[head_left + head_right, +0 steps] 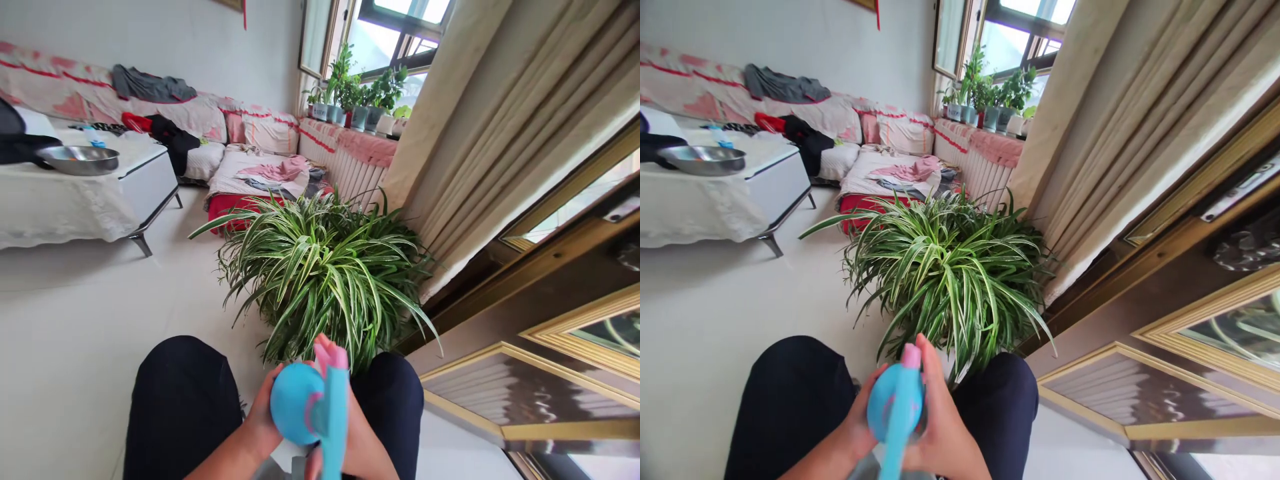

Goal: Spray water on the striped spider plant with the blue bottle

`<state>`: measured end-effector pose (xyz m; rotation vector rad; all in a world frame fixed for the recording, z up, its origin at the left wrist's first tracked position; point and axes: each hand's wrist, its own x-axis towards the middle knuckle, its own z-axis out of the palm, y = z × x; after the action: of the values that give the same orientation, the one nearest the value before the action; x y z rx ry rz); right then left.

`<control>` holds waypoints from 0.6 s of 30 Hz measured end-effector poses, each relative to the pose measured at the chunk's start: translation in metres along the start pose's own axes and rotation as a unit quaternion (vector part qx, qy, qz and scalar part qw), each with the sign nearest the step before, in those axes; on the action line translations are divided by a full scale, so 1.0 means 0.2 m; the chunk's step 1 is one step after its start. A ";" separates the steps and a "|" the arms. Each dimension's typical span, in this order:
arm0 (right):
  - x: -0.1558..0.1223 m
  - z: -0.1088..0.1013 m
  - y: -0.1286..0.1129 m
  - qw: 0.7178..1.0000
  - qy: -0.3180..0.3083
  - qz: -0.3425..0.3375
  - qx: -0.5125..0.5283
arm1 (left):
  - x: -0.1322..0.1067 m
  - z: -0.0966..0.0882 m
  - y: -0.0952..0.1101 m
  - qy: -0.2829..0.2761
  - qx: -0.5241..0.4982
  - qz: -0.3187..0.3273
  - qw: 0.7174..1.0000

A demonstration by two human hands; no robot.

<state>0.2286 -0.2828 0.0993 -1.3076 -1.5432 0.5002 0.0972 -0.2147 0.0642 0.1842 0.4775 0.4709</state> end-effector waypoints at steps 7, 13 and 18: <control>-0.03 0.16 0.02 0.996 0.047 -0.003 0.077 | -0.04 -0.10 0.10 0.120 0.245 0.160 0.949; -0.04 0.21 0.04 0.998 0.045 -0.016 -0.028 | -0.23 0.04 0.27 -0.069 0.447 0.376 0.809; -0.04 0.26 0.05 0.997 0.054 -0.056 -0.026 | -0.26 0.24 0.26 -0.025 0.574 0.414 0.706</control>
<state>0.1872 -0.2721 0.0677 -1.2601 -1.5379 0.3152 0.0581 -0.1967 0.1412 1.6906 0.5680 0.9956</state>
